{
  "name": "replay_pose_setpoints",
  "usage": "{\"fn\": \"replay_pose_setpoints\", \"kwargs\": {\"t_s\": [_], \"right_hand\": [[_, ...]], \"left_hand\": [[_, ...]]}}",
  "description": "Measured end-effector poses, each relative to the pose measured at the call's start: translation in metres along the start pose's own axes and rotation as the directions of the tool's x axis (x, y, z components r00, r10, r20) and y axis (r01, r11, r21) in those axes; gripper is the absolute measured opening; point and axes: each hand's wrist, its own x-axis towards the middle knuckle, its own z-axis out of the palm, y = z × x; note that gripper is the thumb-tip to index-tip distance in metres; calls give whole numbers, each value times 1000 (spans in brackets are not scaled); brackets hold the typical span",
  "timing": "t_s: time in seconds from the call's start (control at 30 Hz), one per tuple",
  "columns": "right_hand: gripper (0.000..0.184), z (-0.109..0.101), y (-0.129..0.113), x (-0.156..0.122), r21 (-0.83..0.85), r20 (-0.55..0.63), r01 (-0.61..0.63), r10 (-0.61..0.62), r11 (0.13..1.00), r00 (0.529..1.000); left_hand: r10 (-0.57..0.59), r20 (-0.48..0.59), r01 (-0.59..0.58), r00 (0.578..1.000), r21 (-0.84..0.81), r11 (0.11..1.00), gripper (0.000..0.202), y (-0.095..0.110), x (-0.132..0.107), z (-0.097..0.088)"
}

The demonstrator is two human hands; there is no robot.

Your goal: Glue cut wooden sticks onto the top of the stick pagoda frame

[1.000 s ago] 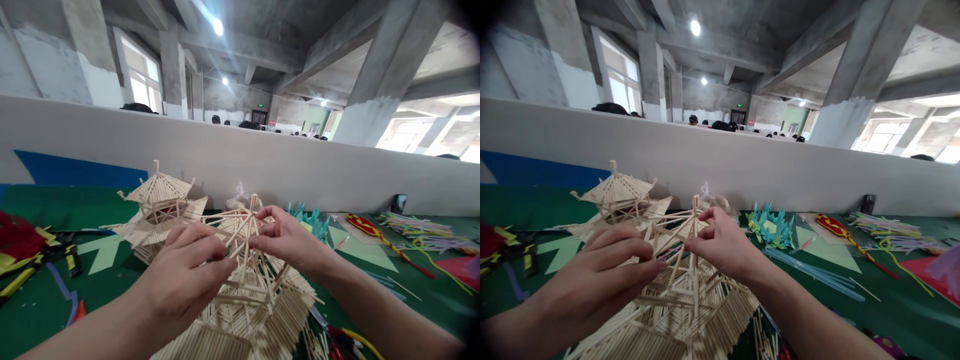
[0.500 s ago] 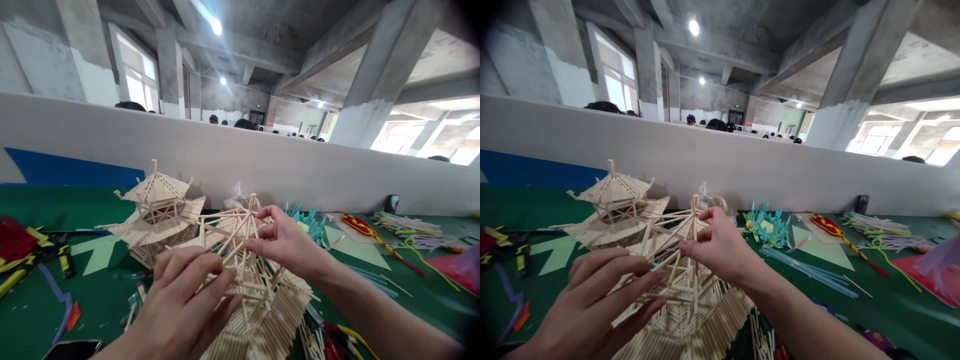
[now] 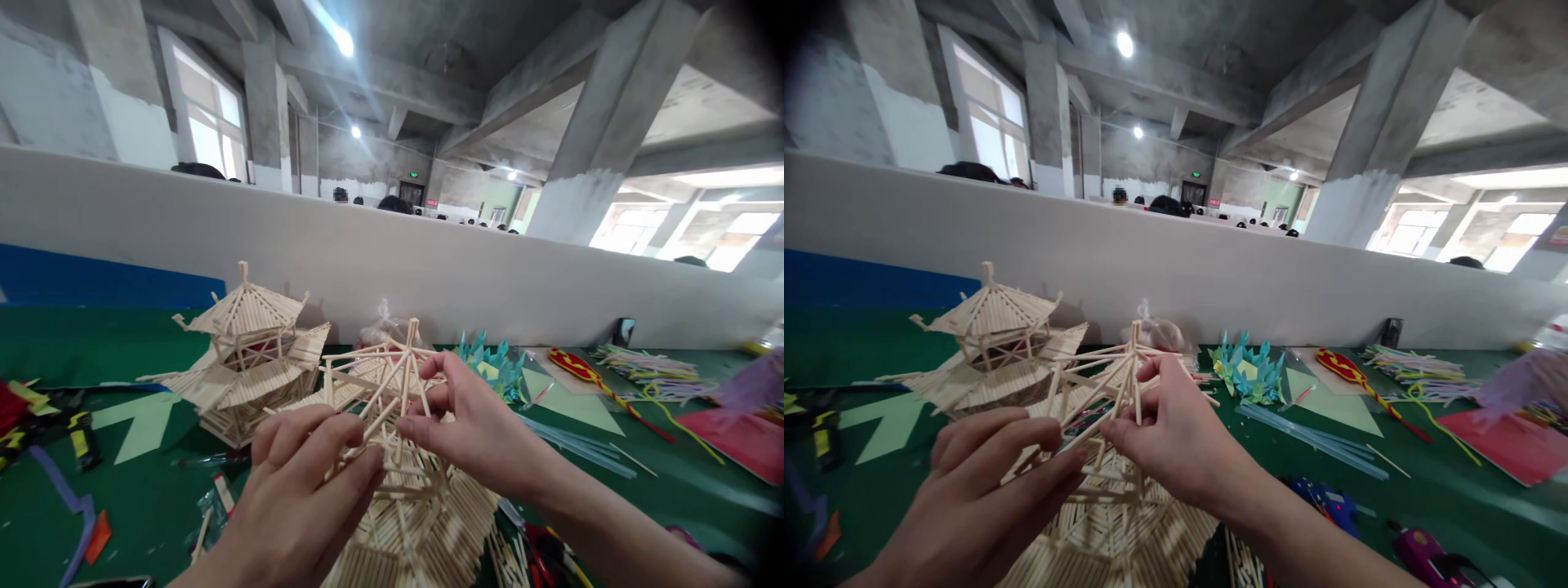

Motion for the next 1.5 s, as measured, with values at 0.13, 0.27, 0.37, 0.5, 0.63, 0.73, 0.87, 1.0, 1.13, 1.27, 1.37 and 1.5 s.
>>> {"fn": "replay_pose_setpoints", "kwargs": {"t_s": [0.13,0.27,0.37,0.5,0.63,0.73,0.87,1.0,1.13,1.27,1.37,1.5], "right_hand": [[32,1,-1,1,52,-3,-38,39,998,999],[35,2,-3,0,107,-1,-80,81,991,997],[36,2,-3,0,116,-10,-88,90,989,996],[36,2,-1,0,113,-17,-88,90,990,996],[35,2,0,0,93,-21,-93,95,991,995],[35,2,-2,0,110,-22,-108,112,988,994],[32,2,-1,-1,97,-15,-86,88,992,996],[32,3,2,0,86,-17,-65,67,994,998],[31,4,1,0,119,-24,-62,65,991,998],[31,4,0,0,120,-36,-60,65,991,997],[31,5,0,0,116,-37,-55,60,992,998],[30,5,0,0,118,-36,-51,55,992,998]], "left_hand": [[-9,-14,9,1000,-32,999,15,0,0,0],[-24,4,25,1000,-62,998,13,1,0,1],[-6,-10,6,1000,-64,998,13,0,-1,1],[-30,-22,28,999,-85,996,14,0,-3,2],[-44,-32,41,998,-111,993,16,-1,-3,3],[-3,-3,3,1000,-86,996,15,-1,-3,3],[15,-6,-15,1000,-53,999,14,-2,-2,3],[-3,-8,2,1000,-64,998,15,-2,-2,3],[-17,-14,16,1000,-83,996,14,-1,-1,2],[-6,-36,3,999,-89,996,14,-1,-2,1],[9,-15,-10,1000,-76,997,14,-3,-1,1],[34,8,-34,999,-40,999,15,-4,0,1]]}}
